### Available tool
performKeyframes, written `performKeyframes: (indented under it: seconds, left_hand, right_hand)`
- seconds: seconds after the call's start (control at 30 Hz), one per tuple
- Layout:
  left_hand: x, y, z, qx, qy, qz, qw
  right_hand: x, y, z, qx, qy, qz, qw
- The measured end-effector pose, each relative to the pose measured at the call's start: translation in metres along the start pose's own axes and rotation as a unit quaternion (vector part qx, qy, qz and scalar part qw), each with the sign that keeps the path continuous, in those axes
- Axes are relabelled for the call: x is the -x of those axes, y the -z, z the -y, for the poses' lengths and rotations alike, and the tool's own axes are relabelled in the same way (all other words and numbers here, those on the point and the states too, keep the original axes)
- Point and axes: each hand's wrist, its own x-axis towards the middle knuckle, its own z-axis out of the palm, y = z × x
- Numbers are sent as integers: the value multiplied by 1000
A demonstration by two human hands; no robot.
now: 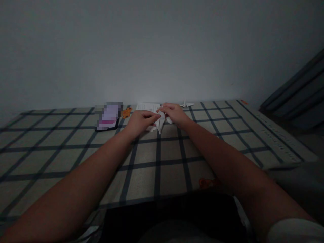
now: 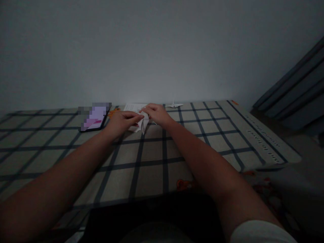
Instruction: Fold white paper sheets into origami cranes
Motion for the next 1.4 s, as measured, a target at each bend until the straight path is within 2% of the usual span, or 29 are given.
performKeyframes:
  seconds: [0.17,0.3,0.4,0.5,0.63,0.73,1.17,1.4]
  left_hand:
    - [0,-2,0,20,-1,-32,999]
    - [0,-2,-2,66,3,-89,994]
    - [0,-2,-2,96,5,-110,989]
    - [1,-3,-3,122,12,-107,987]
    - [2,-4,-7,178,26,-76,981]
    - [2,-4,-8,184,32,-60,981]
    - [-2,-4,-3,180,47,-82,979]
    - [-1,-2,-3,163,22,-84,983]
  right_hand:
    - [-2,1,-2,-15,-10,-10,1000]
    - [-2,-1,-1,-38,-13,10,999]
    - [-1,-3,-2,-69,-33,33,997]
    - [-1,-4,-3,-80,-30,46,995]
    - [-2,-4,-3,-77,-23,8,997]
    - [-3,-3,-4,-74,-26,-4,997]
    - [1,-3,4,-70,-31,8,997]
    - [2,-3,5,-69,-26,11,997]
